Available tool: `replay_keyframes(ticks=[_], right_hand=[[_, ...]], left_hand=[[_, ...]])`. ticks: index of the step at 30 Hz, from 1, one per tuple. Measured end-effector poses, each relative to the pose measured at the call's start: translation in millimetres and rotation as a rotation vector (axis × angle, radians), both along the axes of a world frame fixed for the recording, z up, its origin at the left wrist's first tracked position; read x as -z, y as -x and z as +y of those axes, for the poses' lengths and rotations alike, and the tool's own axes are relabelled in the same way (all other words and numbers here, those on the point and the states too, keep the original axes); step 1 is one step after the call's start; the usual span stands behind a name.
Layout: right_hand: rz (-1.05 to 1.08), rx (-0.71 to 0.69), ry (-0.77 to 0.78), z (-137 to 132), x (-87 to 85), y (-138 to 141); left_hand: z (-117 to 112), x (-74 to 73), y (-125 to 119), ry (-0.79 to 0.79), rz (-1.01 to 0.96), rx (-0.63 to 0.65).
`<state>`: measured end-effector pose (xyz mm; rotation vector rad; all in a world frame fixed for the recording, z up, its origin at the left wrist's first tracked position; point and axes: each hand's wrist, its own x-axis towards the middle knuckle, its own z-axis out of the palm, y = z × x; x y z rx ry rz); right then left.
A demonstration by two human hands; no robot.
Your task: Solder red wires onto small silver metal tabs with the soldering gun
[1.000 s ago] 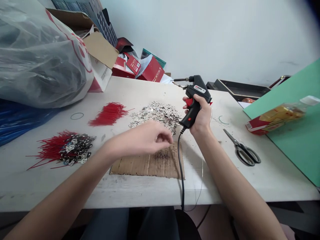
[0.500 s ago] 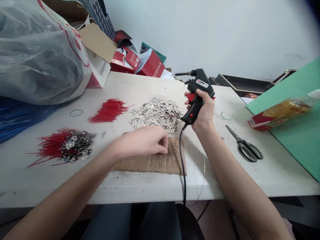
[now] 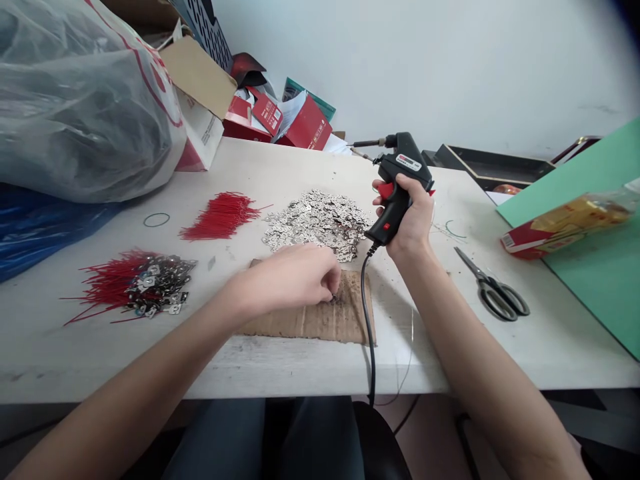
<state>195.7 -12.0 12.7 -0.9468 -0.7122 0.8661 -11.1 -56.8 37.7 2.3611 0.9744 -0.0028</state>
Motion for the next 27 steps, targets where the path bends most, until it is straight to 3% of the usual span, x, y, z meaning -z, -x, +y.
replay_keyframes(ticks=[3,7,12,15,18,23,27], right_hand=[[0.001,-0.004,-0.003,-0.1,0.8,0.0],[-0.017,-0.004,-0.008,-0.8,0.3,-0.3],[-0.043,-0.029,-0.057,-7.9,-5.2,8.3],[-0.079,-0.106,-0.102,-15.4,-6.9,18.2],[-0.117,-0.156,-0.126,-20.8,-6.0,25.5],[-0.126,-0.115,-0.138,-18.9,-4.9,22.7],[-0.093,-0.055,-0.118,-12.5,-5.2,13.5]], left_hand=[[0.5,-2.3,0.2,0.068,-0.066,0.022],[7.4,-8.0,1.5,0.247,-0.302,-0.001],[20.3,-15.0,6.8,0.165,-0.632,-0.136],[27.1,-19.7,14.6,0.141,-0.685,-0.217],[31.0,-23.7,23.0,0.178,-0.612,-0.13],[24.2,-19.2,22.2,0.255,-0.291,0.125],[11.0,-8.8,10.8,0.266,-0.114,0.137]])
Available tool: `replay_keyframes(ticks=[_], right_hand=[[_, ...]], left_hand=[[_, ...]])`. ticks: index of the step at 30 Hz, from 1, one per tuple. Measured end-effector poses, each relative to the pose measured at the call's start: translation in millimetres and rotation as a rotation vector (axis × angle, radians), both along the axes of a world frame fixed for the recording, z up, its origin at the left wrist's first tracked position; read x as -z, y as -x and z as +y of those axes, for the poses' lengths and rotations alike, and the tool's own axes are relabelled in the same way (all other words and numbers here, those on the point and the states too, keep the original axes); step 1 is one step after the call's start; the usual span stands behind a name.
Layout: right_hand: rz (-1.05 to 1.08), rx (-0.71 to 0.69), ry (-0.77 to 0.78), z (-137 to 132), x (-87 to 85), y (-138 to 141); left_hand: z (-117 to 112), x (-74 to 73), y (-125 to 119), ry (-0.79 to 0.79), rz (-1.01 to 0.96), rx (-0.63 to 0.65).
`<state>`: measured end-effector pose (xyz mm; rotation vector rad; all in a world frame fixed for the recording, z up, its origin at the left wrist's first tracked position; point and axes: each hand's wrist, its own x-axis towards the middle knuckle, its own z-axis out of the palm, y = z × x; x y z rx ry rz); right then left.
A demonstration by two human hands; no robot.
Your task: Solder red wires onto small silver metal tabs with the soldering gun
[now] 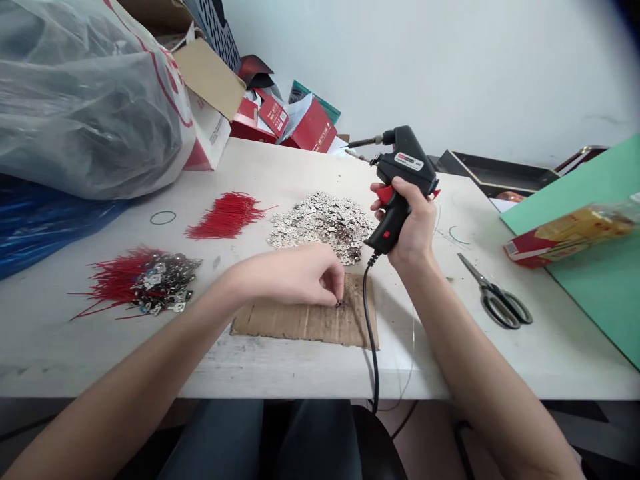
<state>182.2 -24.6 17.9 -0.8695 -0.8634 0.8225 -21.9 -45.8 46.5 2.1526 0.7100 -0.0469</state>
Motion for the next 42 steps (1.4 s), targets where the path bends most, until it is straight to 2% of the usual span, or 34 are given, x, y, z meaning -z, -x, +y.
replay_keyframes(ticks=[6,16,26,33,42], right_hand=[[0.006,0.008,0.048,4.2,2.0,-4.5],[0.01,-0.001,0.051,3.2,0.5,-2.8],[0.022,-0.02,0.049,3.0,1.8,-3.4],[0.009,-0.016,0.047,3.1,1.3,-2.9],[-0.055,-0.006,0.066,1.4,0.6,-2.9]], left_hand=[[-6.9,5.8,-7.0,-0.099,0.114,-0.044],[-6.9,8.7,-8.3,-0.141,0.154,-0.096],[-8.3,9.5,-9.0,-0.171,0.165,-0.101],[-9.6,7.4,-6.8,-0.143,0.139,-0.045],[-9.4,10.3,-8.3,-0.136,0.123,-0.037]])
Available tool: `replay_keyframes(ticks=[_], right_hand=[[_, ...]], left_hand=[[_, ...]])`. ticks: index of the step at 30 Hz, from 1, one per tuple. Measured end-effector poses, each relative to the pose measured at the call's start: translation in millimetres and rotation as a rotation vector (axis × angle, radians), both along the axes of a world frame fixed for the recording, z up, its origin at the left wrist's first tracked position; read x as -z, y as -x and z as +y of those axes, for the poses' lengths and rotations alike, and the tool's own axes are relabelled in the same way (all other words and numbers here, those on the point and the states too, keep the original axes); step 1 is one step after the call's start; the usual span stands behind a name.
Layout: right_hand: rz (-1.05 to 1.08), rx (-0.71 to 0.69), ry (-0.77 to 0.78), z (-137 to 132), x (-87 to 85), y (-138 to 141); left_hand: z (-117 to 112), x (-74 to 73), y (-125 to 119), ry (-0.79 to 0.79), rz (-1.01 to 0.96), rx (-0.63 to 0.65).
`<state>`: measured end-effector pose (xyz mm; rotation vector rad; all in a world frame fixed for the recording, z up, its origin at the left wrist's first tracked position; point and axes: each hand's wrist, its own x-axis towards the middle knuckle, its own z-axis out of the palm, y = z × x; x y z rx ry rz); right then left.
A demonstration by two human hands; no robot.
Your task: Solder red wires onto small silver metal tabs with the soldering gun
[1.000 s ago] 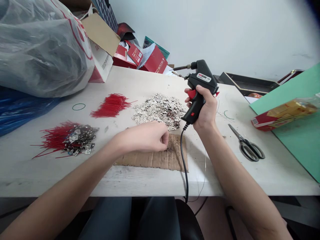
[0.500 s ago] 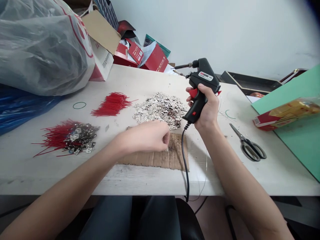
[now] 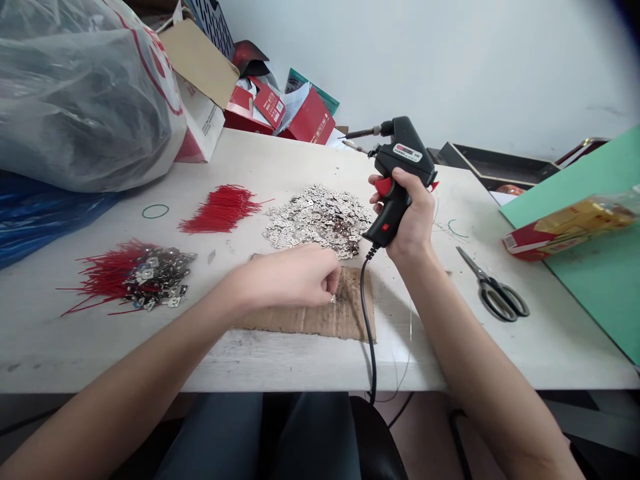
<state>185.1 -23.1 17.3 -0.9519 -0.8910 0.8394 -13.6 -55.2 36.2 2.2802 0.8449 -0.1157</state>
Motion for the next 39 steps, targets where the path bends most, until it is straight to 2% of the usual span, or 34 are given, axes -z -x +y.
replay_keyframes(ticks=[6,9,13,15,17,19,21,24,27,39], right_hand=[[0.044,-0.014,-0.014,0.9,1.0,-0.1],[0.062,-0.008,-0.017,-0.5,-0.6,2.6],[0.092,0.035,0.029,-4.1,-3.7,6.8],[0.115,0.027,0.026,-4.9,-4.3,7.8],[0.132,0.024,0.034,-5.1,-4.3,8.2],[0.142,0.029,0.043,-5.2,-4.1,8.2],[0.143,0.037,0.047,-5.1,-3.6,7.8],[0.146,0.046,0.051,-4.6,-2.3,7.2],[0.147,0.047,0.055,-4.0,-1.6,7.0],[0.134,0.027,0.056,-5.7,-3.5,9.2]], left_hand=[[1.9,-0.3,-1.2,0.023,-0.015,0.007],[10.3,-11.4,10.6,-0.022,-0.073,-0.044],[25.4,-41.8,54.3,-0.223,-0.173,-0.227],[30.2,-55.5,83.3,-0.258,-0.173,-0.333],[34.3,-61.5,110.5,-0.274,-0.11,-0.442],[40.2,-58.2,131.7,-0.295,-0.007,-0.535],[48.7,-47.9,145.2,-0.343,0.107,-0.618],[62.3,-29.6,153.1,-0.342,0.173,-0.671],[70.4,-18.2,152.6,-0.316,0.212,-0.681],[69.6,-17.1,147.2,-0.327,0.249,-0.69]])
